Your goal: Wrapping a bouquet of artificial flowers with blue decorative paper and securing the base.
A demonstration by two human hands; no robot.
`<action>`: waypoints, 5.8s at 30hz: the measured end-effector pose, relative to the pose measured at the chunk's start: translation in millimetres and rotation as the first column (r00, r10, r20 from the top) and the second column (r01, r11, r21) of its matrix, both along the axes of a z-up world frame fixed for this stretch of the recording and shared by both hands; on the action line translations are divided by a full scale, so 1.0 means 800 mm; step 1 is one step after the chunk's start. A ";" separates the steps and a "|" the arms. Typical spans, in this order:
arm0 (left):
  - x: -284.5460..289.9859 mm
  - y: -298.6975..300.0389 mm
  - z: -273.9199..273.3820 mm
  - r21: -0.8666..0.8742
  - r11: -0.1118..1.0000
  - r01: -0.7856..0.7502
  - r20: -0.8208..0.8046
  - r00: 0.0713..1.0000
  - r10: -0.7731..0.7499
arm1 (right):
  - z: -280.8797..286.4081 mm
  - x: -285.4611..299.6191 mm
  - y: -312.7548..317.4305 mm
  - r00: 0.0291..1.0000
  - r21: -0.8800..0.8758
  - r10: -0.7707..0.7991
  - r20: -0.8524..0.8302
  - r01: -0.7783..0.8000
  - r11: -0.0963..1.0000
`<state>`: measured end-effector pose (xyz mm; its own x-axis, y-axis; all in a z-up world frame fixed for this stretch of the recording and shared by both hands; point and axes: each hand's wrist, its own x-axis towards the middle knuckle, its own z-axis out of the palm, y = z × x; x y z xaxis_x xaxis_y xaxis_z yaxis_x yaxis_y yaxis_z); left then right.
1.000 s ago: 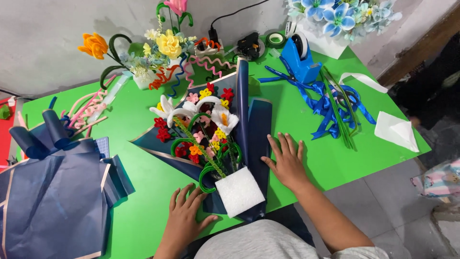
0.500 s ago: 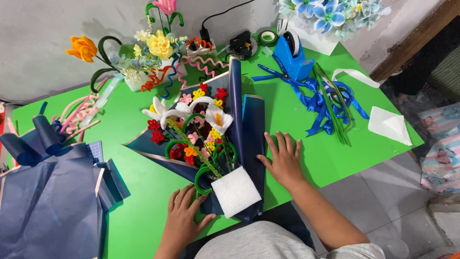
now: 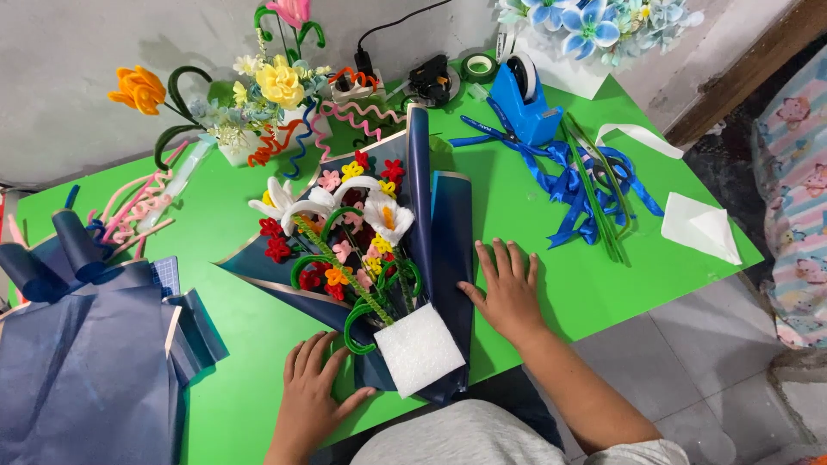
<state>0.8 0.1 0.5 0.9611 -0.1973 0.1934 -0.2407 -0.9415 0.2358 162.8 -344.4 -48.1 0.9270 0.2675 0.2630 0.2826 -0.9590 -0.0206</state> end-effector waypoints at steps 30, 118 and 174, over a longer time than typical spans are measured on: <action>-0.003 -0.002 0.008 -0.051 0.999 -0.018 -0.034 0.999 0.017 | -0.001 -0.006 0.002 0.995 -0.060 -0.040 0.091 0.046 0.997; -0.002 0.007 -0.043 0.087 0.948 -0.307 0.081 0.950 0.300 | -0.013 0.003 -0.005 0.987 0.017 0.030 0.155 -0.033 0.999; 0.100 -0.083 0.089 -0.006 0.840 0.543 -0.020 0.839 -0.543 | 0.062 0.007 0.028 0.676 0.764 0.483 -0.556 0.645 -0.024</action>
<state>80.9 -66.4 72.0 0.7035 -0.6887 0.1756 -0.7087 -0.6611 0.2463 168.4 -321.9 1.6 0.8931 0.2107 -0.3975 -0.4349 0.1778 -0.8828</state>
